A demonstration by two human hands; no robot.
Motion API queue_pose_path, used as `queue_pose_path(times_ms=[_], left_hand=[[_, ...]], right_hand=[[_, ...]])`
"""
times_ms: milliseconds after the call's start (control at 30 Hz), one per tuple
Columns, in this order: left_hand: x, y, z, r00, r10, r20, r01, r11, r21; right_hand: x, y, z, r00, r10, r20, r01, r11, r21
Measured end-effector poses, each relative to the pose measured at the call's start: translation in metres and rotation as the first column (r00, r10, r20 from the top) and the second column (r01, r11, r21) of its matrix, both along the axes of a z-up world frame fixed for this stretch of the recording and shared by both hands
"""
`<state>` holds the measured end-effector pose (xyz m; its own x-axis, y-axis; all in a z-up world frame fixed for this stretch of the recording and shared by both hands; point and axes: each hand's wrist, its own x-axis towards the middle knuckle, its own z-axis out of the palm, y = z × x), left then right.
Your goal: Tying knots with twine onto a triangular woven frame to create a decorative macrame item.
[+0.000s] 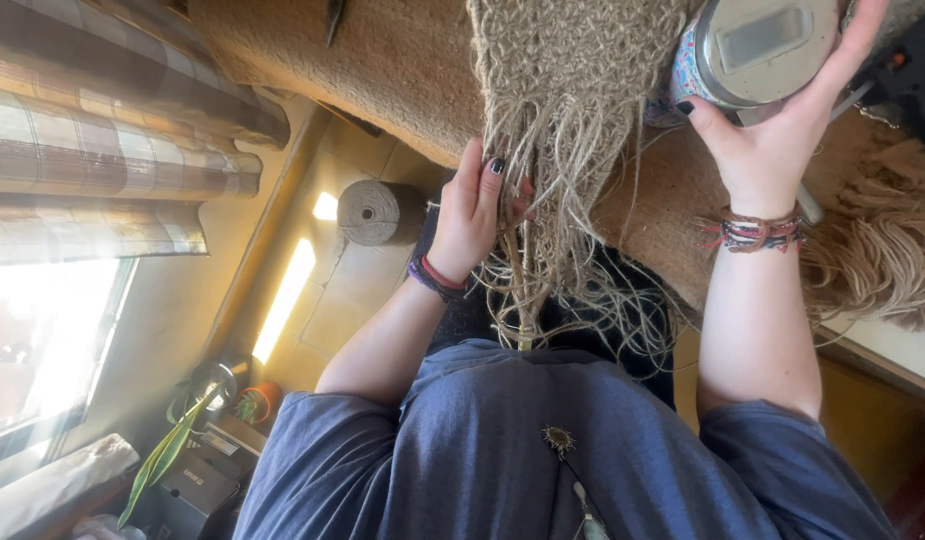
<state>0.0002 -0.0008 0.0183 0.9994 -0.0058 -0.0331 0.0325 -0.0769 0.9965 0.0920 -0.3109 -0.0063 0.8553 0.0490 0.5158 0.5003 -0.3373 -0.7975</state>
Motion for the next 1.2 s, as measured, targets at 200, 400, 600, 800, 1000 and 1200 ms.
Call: queue_pose_path(times_ms=[200,400,600,800,1000,1200], left_hand=[[-0.001,0.007,-0.002,0.999,-0.032,0.044,0.030,0.999,0.042],[0.001,0.010,-0.012,0.996,0.039,-0.082,-0.047,0.994,-0.099],[0.000,0.011,-0.009,0.999,0.026,-0.040,-0.028,0.998,-0.050],[0.001,0.013,-0.002,0.999,0.003,0.040,-0.004,1.000,0.022],[0.001,0.021,0.000,0.999,-0.010,0.047,0.007,0.998,0.064],[0.000,0.025,0.001,0.995,-0.093,0.033,0.095,0.993,-0.064]], right_hand=[[-0.003,0.015,0.015,0.997,-0.019,0.076,0.021,0.999,-0.035],[-0.003,0.021,0.021,0.998,0.019,0.066,-0.015,0.998,-0.065],[-0.001,0.017,0.017,0.998,0.044,0.046,-0.040,0.996,-0.086],[0.004,0.014,0.021,0.999,0.044,0.008,-0.042,0.987,-0.154],[0.007,-0.005,-0.019,0.999,0.001,-0.045,-0.008,0.987,-0.160],[-0.004,0.011,0.009,0.969,0.247,0.016,-0.248,0.968,0.043]])
